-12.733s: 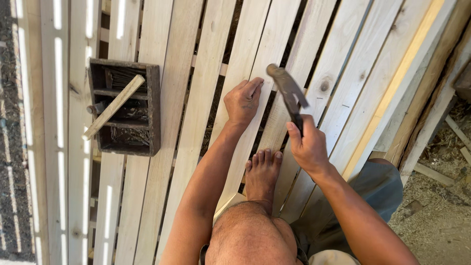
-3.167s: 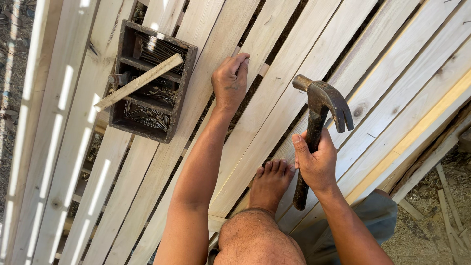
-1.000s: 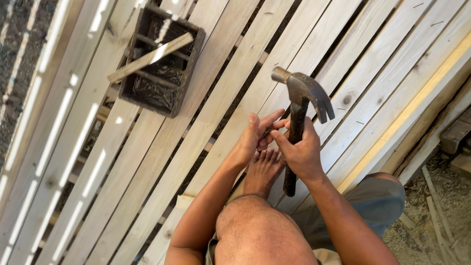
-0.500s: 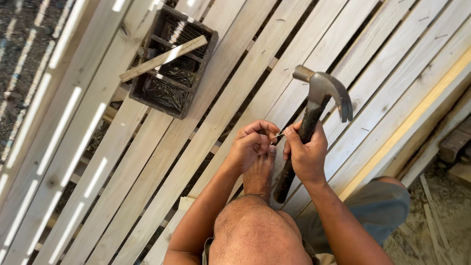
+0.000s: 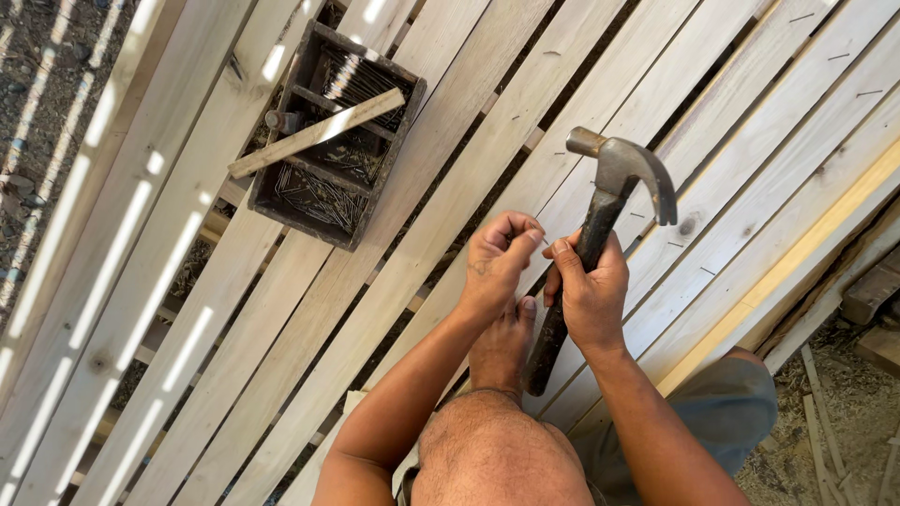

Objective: The person hammers nails into a wooden frame using a hammer, retrieving the nails from a wooden box.

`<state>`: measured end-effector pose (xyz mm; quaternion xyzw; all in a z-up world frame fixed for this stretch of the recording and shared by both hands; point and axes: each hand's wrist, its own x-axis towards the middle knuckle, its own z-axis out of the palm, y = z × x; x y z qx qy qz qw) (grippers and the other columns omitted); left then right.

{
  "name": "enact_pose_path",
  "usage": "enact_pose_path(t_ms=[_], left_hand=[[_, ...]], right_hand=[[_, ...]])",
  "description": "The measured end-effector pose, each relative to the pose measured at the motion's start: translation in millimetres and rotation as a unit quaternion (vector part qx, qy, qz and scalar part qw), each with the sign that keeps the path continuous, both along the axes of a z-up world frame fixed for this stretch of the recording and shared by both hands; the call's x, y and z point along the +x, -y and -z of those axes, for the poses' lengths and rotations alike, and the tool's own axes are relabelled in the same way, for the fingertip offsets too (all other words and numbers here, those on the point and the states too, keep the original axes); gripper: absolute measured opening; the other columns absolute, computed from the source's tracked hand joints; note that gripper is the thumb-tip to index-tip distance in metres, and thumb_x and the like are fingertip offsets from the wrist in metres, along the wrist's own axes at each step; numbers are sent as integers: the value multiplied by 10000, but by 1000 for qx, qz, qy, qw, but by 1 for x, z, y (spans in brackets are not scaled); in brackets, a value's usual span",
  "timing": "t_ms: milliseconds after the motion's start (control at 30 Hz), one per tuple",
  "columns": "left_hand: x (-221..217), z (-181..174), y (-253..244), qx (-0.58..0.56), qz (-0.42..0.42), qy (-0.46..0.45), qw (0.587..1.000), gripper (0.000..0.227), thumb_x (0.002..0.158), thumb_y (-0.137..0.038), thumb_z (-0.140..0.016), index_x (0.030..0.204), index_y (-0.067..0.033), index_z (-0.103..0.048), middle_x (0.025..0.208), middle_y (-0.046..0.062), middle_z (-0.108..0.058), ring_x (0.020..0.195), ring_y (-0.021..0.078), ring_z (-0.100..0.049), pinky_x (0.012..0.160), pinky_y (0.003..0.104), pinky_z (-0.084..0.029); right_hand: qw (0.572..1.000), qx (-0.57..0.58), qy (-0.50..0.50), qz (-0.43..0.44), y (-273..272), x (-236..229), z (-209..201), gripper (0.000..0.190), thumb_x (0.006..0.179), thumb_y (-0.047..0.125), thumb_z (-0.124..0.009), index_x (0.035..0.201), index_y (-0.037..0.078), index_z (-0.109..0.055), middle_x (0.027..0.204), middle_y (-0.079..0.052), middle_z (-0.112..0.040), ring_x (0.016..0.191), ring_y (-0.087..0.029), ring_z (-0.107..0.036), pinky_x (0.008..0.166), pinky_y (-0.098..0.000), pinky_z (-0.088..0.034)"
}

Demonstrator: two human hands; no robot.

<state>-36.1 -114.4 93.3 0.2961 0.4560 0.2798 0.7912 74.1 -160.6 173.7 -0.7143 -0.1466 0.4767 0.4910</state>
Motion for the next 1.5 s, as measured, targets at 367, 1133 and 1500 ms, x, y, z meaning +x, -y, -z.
enact_pose_path(t_ms=[367,1133,1500], left_hand=[[-21,98,-132,381,-3,-262,886,44,925,-16,-652,906,-12,-613,737,2,-534,626,78,-471,558,273,-398],[-11,84,-183,428,25,-301,852,87,904,-34,-766,981,-75,-773,769,54,-708,636,138,-664,593,278,-516],[-5,82,-185,466,33,-344,815,57,905,-78,-782,957,-101,-778,753,46,-699,634,165,-672,576,308,-519]], right_hand=[[998,-52,13,-27,22,10,19,114,1003,52,-594,992,27,-483,829,-83,-602,524,-87,-544,426,-251,-469],[995,-20,-26,-96,1,7,18,98,1010,101,-585,974,50,-510,796,-21,-580,547,-57,-544,448,-228,-471],[993,-14,1,-114,-20,18,23,122,1030,136,-565,979,42,-504,777,-31,-577,537,-57,-553,438,-223,-476]])
